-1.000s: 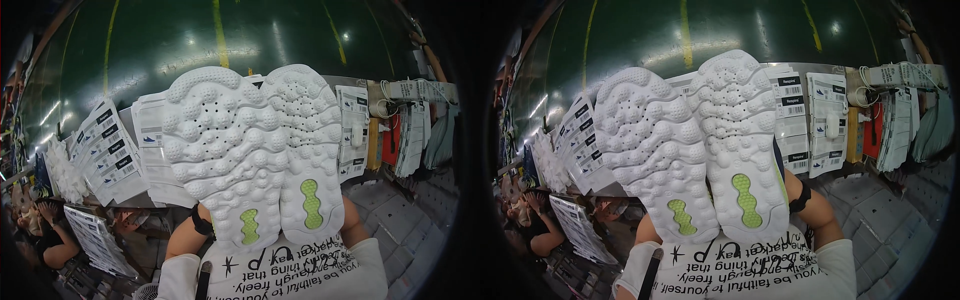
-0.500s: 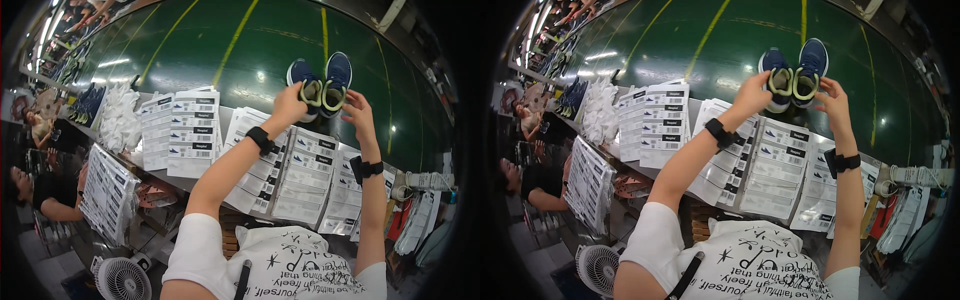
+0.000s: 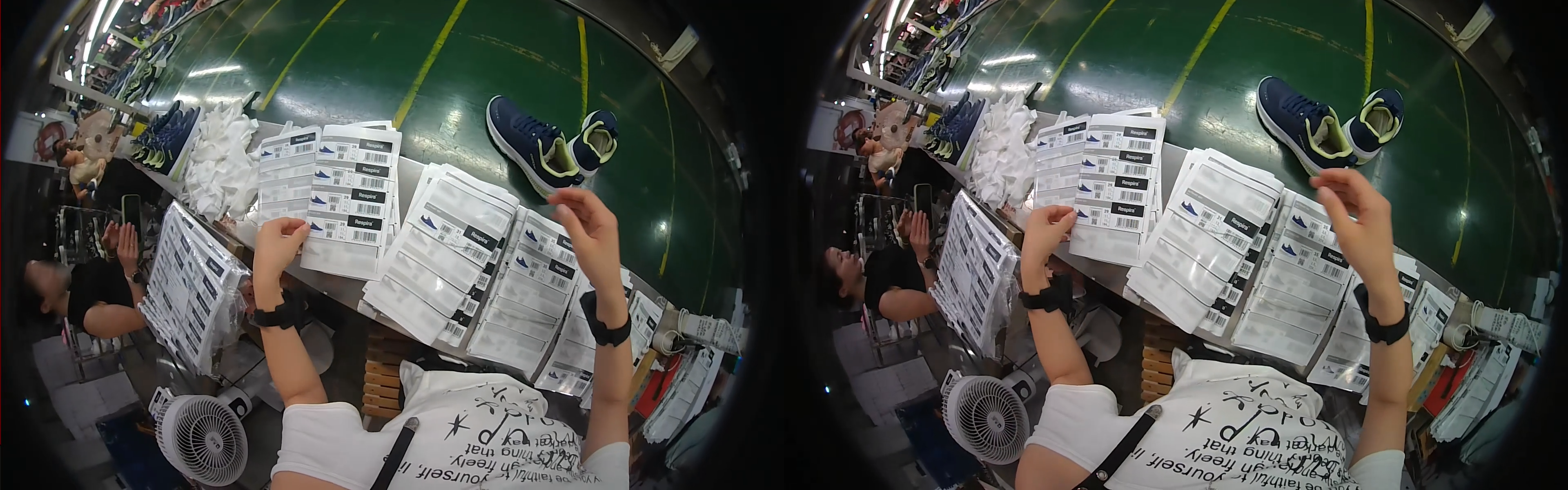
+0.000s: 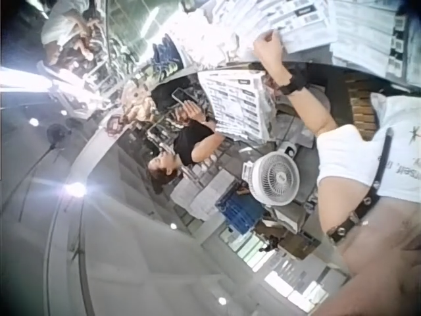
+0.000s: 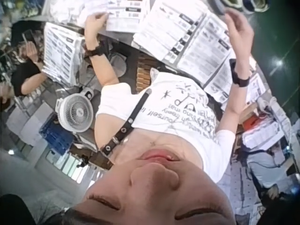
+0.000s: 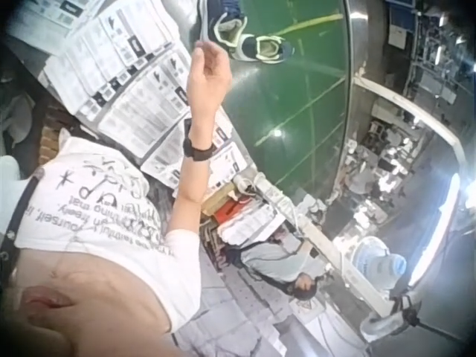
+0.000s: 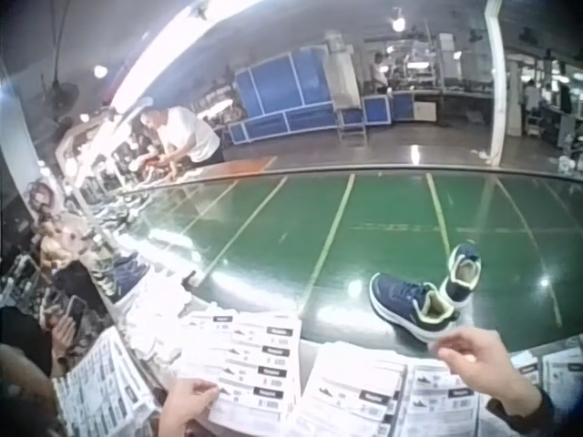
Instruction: Inspecting a pair of blue shoes and checking associated labels at a factory workstation.
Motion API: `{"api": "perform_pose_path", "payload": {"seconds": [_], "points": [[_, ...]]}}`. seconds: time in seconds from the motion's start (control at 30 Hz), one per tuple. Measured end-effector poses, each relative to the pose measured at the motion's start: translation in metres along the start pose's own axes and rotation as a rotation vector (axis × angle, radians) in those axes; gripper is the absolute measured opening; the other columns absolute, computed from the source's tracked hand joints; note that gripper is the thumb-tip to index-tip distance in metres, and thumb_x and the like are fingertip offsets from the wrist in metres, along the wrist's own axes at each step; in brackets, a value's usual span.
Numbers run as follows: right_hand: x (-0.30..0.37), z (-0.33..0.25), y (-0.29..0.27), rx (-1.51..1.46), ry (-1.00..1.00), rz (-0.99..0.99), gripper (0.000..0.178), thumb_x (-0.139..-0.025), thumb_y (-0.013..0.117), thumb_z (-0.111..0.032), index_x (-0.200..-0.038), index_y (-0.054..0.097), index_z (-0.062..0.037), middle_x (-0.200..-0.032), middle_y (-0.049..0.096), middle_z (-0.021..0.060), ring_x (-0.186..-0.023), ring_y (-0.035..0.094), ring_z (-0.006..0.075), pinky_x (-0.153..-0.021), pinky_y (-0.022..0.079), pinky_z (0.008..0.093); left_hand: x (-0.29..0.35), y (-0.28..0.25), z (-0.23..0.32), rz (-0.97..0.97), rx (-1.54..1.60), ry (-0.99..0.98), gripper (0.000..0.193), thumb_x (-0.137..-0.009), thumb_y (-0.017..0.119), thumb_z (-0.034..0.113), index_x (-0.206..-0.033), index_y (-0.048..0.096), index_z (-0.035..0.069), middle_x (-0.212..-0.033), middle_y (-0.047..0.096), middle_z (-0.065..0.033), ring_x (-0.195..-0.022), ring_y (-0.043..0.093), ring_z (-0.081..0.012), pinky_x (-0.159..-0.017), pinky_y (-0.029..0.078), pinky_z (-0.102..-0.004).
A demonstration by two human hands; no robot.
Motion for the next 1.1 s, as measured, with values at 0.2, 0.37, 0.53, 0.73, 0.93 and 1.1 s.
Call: {"api": "perform_pose_path", "payload": {"seconds": [0.2, 0.37, 0.53, 0.73, 0.93, 1.1], "points": [[-0.051, -0.030, 0.140, 0.146, -0.273, -0.501, 0.024, -0.090, 0.060, -0.018, -0.106, 0.067, -0.0021, -0.099, 0.071, 0.0147, -0.089, 0.069, 0.0316, -0.078, 0.055, 0.0386, 0.007, 0.026, -0.028, 0.245, 0.199, 0.064, 0.019, -0.084, 0.075, 0.013, -0.091, 0.073, -0.004, -0.074, 0.071, -0.0083, -0.064, 0.063, -0.0117, -0.059, 0.049, -0.0268], [-0.072, -0.029, 0.229, 0.596, -0.392, -0.654, 0.026, -0.095, 0.056, -0.025, -0.110, 0.065, -0.0063, -0.096, 0.069, 0.0142, -0.095, 0.066, 0.0325, -0.077, 0.054, 0.0477, 0.029, 0.039, -0.007, 0.589, -0.021, 0.330, 0.009, -0.082, 0.073, 0.007, -0.087, 0.073, 0.000, -0.078, 0.069, -0.0128, -0.068, 0.066, -0.0274, -0.065, 0.051, -0.0342], [-0.086, -0.028, 0.245, 0.842, -0.151, -0.795, 0.037, -0.100, 0.044, -0.038, -0.108, 0.067, -0.0107, -0.093, 0.070, 0.0135, -0.092, 0.067, 0.0346, -0.078, 0.054, 0.0475, 0.043, 0.045, 0.019, 0.703, -0.264, 0.639, 0.005, -0.088, 0.063, 0.001, -0.091, 0.066, 0.000, -0.091, 0.069, -0.0114, -0.084, 0.065, -0.0309, -0.074, 0.051, -0.0382], [-0.092, -0.028, 0.235, 0.658, 0.033, -0.757, 0.046, -0.100, 0.037, -0.039, -0.102, 0.073, -0.0103, -0.099, 0.072, 0.0142, -0.098, 0.067, 0.0362, -0.085, 0.053, 0.0477, 0.091, 0.049, 0.056, 0.773, -0.241, 0.830, 0.007, -0.095, 0.056, 0.000, -0.098, 0.062, -0.002, -0.093, 0.066, -0.0144, -0.086, 0.065, -0.0352, -0.075, 0.053, -0.0392], [-0.087, -0.045, 0.210, 0.160, 0.093, -0.778, 0.062, -0.095, 0.045, -0.058, -0.109, 0.071, -0.0029, -0.099, 0.071, 0.0134, -0.093, 0.068, 0.0276, -0.081, 0.053, 0.0422, 0.125, 0.032, 0.074, 0.802, 0.389, 0.544, 0.010, -0.101, 0.051, 0.006, -0.104, 0.051, -0.004, -0.091, 0.059, -0.0108, -0.078, 0.059, -0.0120, -0.068, 0.048, -0.0229], [-0.046, -0.063, 0.159, -0.294, 0.064, -0.865, 0.052, -0.089, 0.065, -0.052, -0.106, 0.071, -0.0033, -0.090, 0.069, 0.0084, -0.084, 0.065, 0.0131, -0.069, 0.050, 0.0255, 0.128, 0.042, 0.093, 0.633, 0.607, 0.499, 0.009, -0.102, 0.050, 0.006, -0.103, 0.049, -0.003, -0.091, 0.057, -0.0108, -0.082, 0.066, -0.0180, -0.070, 0.050, -0.0245]]}}
Point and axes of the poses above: each hand's wrist, its own x-axis away from the middle knuckle, its own y-axis out of the palm, z = x × y, the point moved 3 cm from there along -x, towards the middle knuckle
